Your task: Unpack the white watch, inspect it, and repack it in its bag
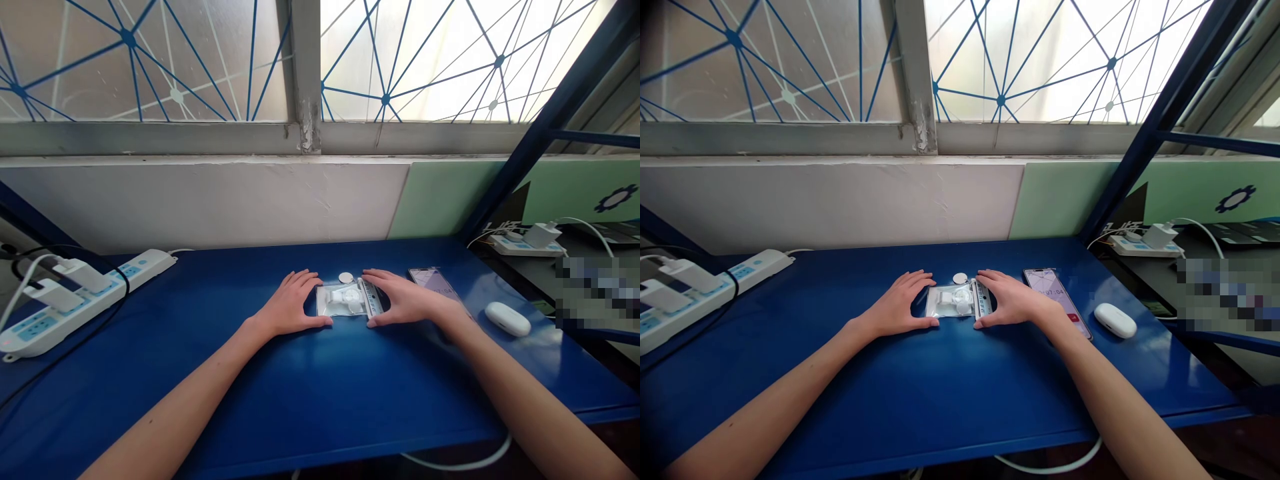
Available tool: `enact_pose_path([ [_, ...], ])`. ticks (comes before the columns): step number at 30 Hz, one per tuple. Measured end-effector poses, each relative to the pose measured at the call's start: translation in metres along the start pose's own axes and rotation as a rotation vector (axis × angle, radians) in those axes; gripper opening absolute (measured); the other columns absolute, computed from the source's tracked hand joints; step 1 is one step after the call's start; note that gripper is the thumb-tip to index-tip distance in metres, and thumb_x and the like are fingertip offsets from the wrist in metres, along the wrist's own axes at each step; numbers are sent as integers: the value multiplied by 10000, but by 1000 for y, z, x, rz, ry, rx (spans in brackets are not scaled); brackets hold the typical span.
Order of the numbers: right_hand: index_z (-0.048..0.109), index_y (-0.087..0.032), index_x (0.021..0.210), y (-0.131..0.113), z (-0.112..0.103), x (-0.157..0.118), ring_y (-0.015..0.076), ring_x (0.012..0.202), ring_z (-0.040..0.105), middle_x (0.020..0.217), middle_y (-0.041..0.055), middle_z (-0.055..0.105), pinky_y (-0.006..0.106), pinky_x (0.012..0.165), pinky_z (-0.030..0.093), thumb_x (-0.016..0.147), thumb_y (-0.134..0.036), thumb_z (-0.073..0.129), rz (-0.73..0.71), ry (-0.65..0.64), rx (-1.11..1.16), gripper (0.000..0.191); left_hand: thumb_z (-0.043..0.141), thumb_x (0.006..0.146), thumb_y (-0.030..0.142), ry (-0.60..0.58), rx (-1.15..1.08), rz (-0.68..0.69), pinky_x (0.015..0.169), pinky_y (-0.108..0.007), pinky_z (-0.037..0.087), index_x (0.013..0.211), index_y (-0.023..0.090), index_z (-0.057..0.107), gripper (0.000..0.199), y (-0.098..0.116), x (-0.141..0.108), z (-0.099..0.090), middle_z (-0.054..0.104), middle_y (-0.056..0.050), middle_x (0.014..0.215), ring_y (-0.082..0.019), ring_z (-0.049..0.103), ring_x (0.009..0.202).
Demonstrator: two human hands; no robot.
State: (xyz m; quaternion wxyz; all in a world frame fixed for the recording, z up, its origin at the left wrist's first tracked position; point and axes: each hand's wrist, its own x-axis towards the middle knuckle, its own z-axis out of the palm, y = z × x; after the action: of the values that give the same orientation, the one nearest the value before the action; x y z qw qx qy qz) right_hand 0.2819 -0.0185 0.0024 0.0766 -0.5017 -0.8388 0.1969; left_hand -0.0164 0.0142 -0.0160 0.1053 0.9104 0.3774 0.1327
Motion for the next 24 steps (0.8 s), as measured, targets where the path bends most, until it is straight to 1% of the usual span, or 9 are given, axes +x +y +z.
enact_pose_path([
  [3,336,-148,1482,-1,0,0,389,1411,259,1551,161,286,502,1141,280,600,-750,669,1,2,-8,1118,581,698,783,3,2,6,1144,-539,204,1289,192,531,837,0,0,0,459,-133,1436,-353,332,1376],
  [8,309,-136,1491,-1,0,0,365,1415,262,1550,164,286,495,1136,292,643,-772,616,-20,2,-47,1103,591,691,782,12,-4,12,1139,-544,210,1278,194,536,832,-1,0,1,458,-135,1436,-353,333,1374],
  [16,374,-176,1465,2,4,1,393,1386,312,1526,170,334,527,1107,328,643,-734,654,-60,55,-22,1032,597,691,777,16,-1,12,1138,-541,212,1267,195,540,821,-2,0,2,465,-139,1429,-353,340,1371],
  [24,356,-149,1472,-1,2,1,387,1402,280,1538,173,309,527,1120,305,640,-764,626,-31,14,-52,1069,606,694,764,22,-12,16,1145,-530,205,1271,208,544,804,-2,0,1,461,-125,1436,-352,341,1371],
])
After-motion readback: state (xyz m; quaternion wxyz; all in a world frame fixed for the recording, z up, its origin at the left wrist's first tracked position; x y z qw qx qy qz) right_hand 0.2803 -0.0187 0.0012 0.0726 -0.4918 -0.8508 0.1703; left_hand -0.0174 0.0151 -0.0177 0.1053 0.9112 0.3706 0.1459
